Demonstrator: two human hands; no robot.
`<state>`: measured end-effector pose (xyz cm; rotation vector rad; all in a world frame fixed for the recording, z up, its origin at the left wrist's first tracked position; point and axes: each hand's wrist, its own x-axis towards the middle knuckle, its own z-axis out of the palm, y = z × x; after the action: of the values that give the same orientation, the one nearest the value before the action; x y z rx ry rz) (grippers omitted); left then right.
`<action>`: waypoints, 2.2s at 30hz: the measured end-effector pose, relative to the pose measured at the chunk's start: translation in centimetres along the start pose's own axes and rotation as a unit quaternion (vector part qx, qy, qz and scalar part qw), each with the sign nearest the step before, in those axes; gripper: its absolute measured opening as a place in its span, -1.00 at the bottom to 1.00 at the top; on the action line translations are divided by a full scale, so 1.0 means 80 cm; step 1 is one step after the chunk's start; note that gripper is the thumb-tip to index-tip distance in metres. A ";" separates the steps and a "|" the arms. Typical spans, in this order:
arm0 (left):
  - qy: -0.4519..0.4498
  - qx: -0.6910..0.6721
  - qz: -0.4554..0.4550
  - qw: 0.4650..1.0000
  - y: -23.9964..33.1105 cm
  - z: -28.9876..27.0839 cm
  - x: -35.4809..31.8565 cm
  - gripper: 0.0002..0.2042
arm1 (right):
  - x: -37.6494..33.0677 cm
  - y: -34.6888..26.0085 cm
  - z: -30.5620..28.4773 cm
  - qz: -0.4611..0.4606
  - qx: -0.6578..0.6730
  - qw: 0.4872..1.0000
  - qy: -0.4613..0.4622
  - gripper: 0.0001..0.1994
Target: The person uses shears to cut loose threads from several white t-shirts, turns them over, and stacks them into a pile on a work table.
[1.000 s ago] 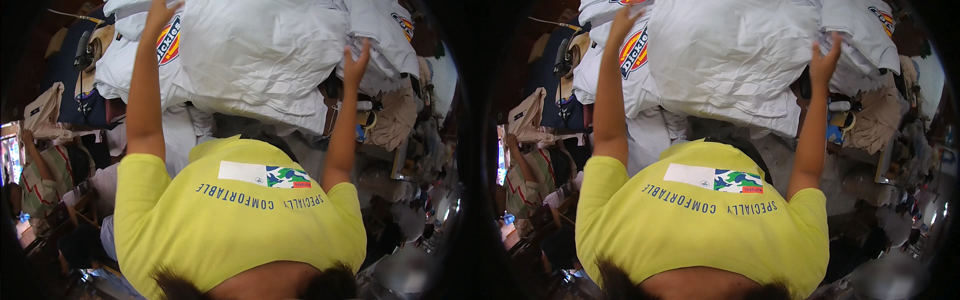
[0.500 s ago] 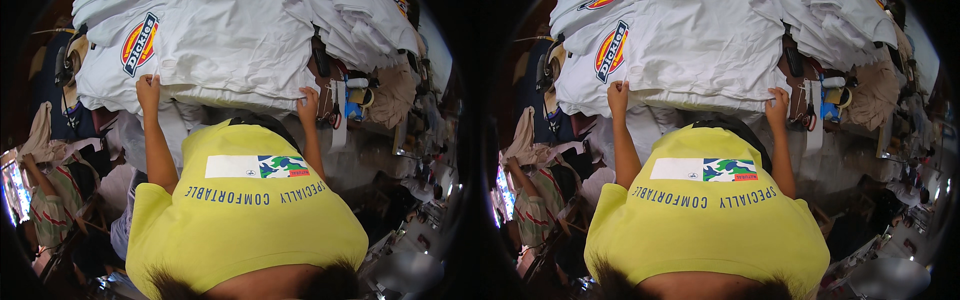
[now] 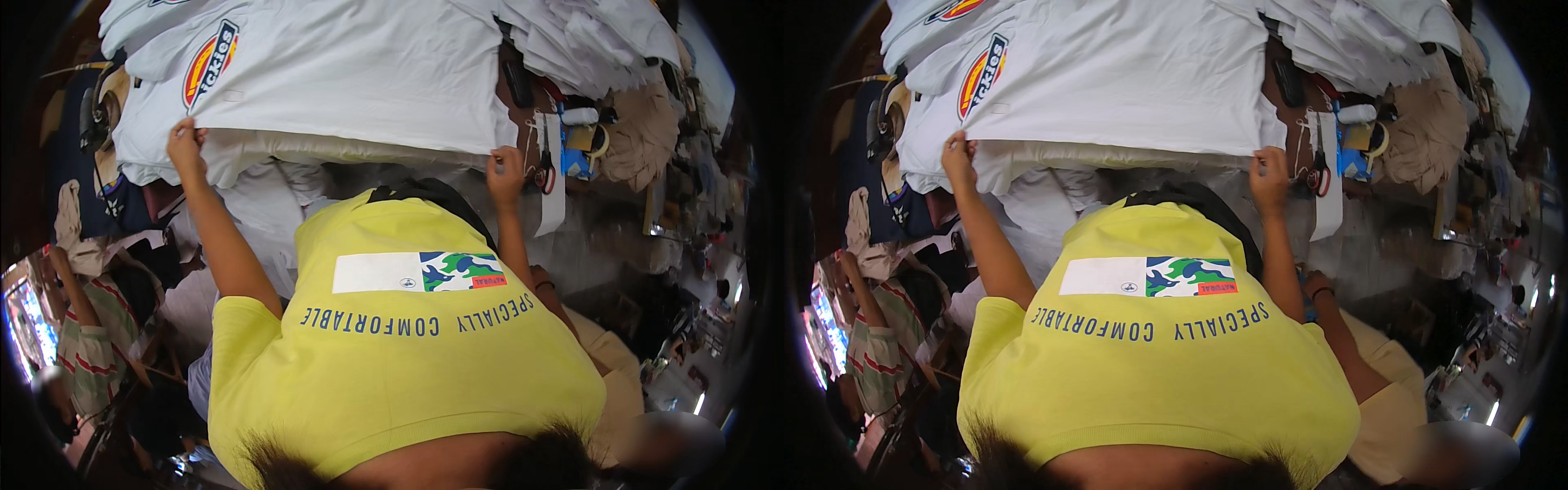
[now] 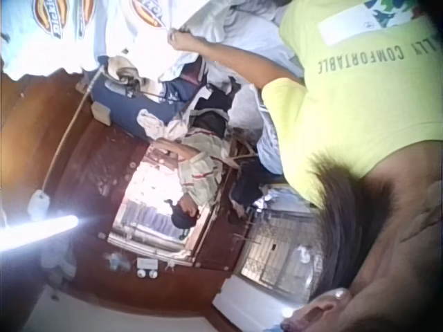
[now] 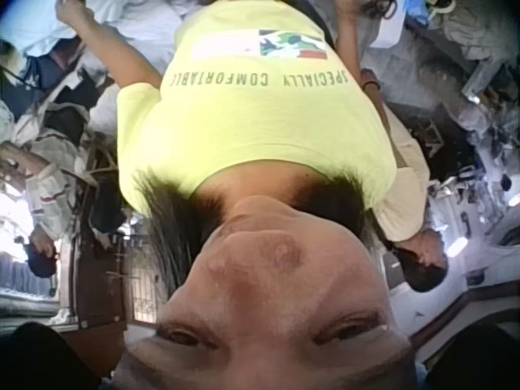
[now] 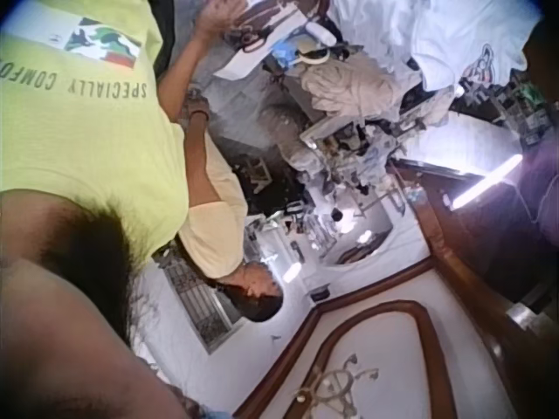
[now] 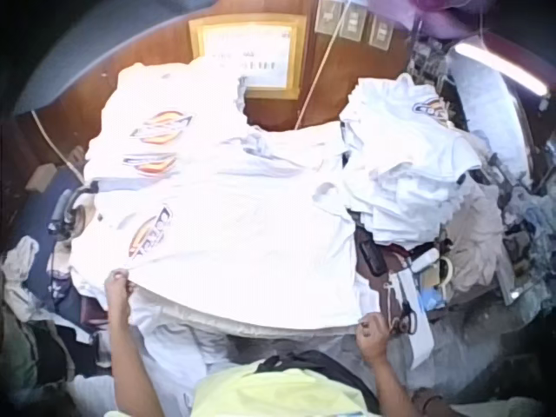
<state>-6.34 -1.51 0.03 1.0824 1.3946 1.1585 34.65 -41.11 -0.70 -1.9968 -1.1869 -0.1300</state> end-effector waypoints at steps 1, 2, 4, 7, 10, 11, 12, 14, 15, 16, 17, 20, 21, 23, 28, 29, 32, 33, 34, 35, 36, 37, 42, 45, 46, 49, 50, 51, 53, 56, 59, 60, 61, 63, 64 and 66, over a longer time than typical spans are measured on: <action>0.030 -0.010 0.017 0.999 -0.002 -0.011 0.018 -0.87 | 0.000 -0.010 0.000 -0.029 -0.003 0.999 -0.019 -0.88; 0.050 -0.047 0.051 0.996 -0.008 -0.017 0.035 -0.88 | 0.001 -0.020 0.003 -0.040 0.019 0.996 -0.075 -0.90; 0.095 -0.029 0.062 0.993 -0.008 -0.005 0.046 -0.80 | -0.009 -0.026 0.007 -0.027 0.062 0.986 -0.156 -0.91; 0.159 0.085 0.150 0.972 -0.018 0.019 0.025 -0.72 | -0.025 -0.020 0.001 0.056 0.106 0.974 -0.192 -0.90; 0.161 0.120 0.193 0.960 -0.036 0.049 -0.044 -0.72 | -0.030 -0.009 -0.015 0.161 0.085 0.977 -0.109 -0.89; 0.075 0.016 0.118 0.990 -0.044 0.057 -0.079 -0.75 | -0.029 0.001 -0.019 0.165 0.068 0.981 -0.069 -0.89; -0.021 -0.086 0.043 0.995 -0.052 0.069 -0.109 -0.79 | -0.031 0.011 -0.024 0.175 0.050 0.983 -0.023 -0.89; -0.157 -0.093 -0.122 0.976 -0.065 0.088 -0.164 -0.79 | -0.026 0.026 -0.033 0.158 0.028 0.987 -0.011 -0.89; -0.197 -0.087 -0.196 0.957 -0.063 0.107 -0.193 -0.77 | -0.025 0.029 -0.036 0.150 0.017 0.989 -0.004 -0.89; -0.219 -0.062 -0.217 0.949 -0.060 0.120 -0.216 -0.73 | -0.018 0.021 -0.038 0.146 0.018 0.989 -0.019 -0.88; -0.244 -0.037 -0.237 0.940 -0.056 0.132 -0.234 -0.70 | -0.013 0.015 -0.036 0.124 0.021 0.991 -0.051 -0.87; -0.251 -0.009 -0.255 0.934 -0.048 0.156 -0.250 -0.70 | 0.004 -0.006 -0.019 0.042 0.026 0.991 -0.128 -0.85; -0.250 0.003 -0.254 0.934 -0.048 0.158 -0.247 -0.70 | 0.010 -0.019 -0.010 0.008 0.023 0.990 -0.136 -0.85; -0.248 0.025 -0.252 0.935 -0.051 0.159 -0.244 -0.71 | 0.015 -0.021 0.001 -0.025 0.024 0.986 -0.166 -0.85; -0.231 0.007 -0.227 0.946 -0.061 0.159 -0.249 -0.76 | 0.019 -0.006 0.014 0.023 0.065 0.969 -0.235 -0.88; -0.228 0.003 -0.219 0.949 -0.063 0.158 -0.250 -0.77 | 0.020 -0.006 0.015 0.057 0.100 0.962 -0.248 -0.88; -0.265 0.104 -0.140 0.948 -0.033 0.165 -0.245 -0.79 | 0.026 -0.009 0.009 0.122 0.150 0.953 -0.231 -0.87; -0.280 0.114 -0.087 0.949 -0.018 0.165 -0.236 -0.80 | 0.029 -0.015 0.006 0.111 0.139 0.964 -0.197 -0.87; -0.295 0.124 -0.033 0.947 0.000 0.166 -0.224 -0.80 | 0.031 -0.017 0.003 0.101 0.126 0.974 -0.162 -0.87; -0.283 0.095 -0.034 0.954 0.017 0.169 -0.208 -0.80 | 0.033 -0.010 -0.001 0.095 0.114 0.981 -0.126 -0.87; -0.266 0.065 -0.035 0.961 0.033 0.171 -0.191 -0.80 | 0.038 0.004 -0.008 0.086 0.102 0.987 -0.094 -0.86; -0.225 0.010 -0.010 0.974 0.044 0.173 -0.173 -0.83 | 0.041 0.017 -0.015 0.076 0.092 0.991 -0.063 -0.86; -0.189 -0.211 -0.146 0.948 0.001 0.171 -0.118 -0.63 | 0.034 0.077 -0.066 0.144 -0.068 0.987 0.010 -0.79; -0.231 -0.185 -0.207 0.932 -0.035 0.183 -0.167 -0.48 | 0.017 0.085 -0.082 0.206 -0.243 0.946 -0.051 -0.72; -0.220 -0.199 -0.216 0.930 -0.037 0.190 -0.192 -0.46 | 0.011 0.087 -0.085 0.260 -0.231 0.933 -0.092 -0.67; -0.207 -0.217 -0.243 0.923 -0.034 0.202 -0.234 -0.44 | 0.003 0.089 -0.080 0.226 -0.281 0.929 -0.086 -0.65; -0.227 -0.232 -0.259 0.910 -0.037 0.202 -0.233 -0.43 | 0.000 0.096 -0.079 0.224 -0.284 0.929 -0.076 -0.64; -0.227 -0.225 -0.251 0.914 -0.038 0.202 -0.233 -0.44 | 0.003 0.101 -0.078 0.219 -0.285 0.931 -0.066 -0.63; -0.226 -0.212 -0.237 0.921 -0.042 0.206 -0.231 -0.45 | 0.007 0.112 -0.083 0.246 -0.266 0.930 -0.058 -0.62; -0.238 -0.231 -0.254 0.908 -0.039 0.208 -0.226 -0.52 | 0.015 0.114 -0.093 0.281 -0.233 0.928 -0.074 -0.60; -0.260 -0.212 -0.261 0.905 -0.033 0.218 -0.232 -0.64 | 0.012 0.124 -0.101 0.263 -0.218 0.934 -0.100 -0.56; -0.266 -0.186 -0.255 0.911 -0.035 0.223 -0.234 -0.68 | 0.010 0.128 -0.103 0.282 -0.221 0.928 -0.105 -0.54; -0.272 -0.160 -0.248 0.916 -0.036 0.228 -0.236 -0.72 | 0.008 0.132 -0.104 0.301 -0.224 0.920 -0.110 -0.53; -0.279 -0.129 -0.247 0.919 -0.039 0.235 -0.241 -0.78 | 0.009 0.130 -0.108 0.327 -0.230 0.907 -0.132 -0.49; -0.280 -0.123 -0.252 0.918 -0.041 0.237 -0.244 -0.79 | 0.013 0.126 -0.112 0.334 -0.233 0.901 -0.148 -0.47; -0.279 -0.135 -0.260 0.914 -0.046 0.238 -0.245 -0.84 | 0.015 0.119 -0.119 0.390 -0.141 0.893 -0.176 -0.47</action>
<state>14.71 -19.27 -1.94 0.6993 0.9453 0.5615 45.54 -49.01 0.81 -2.6860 -0.4896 0.5125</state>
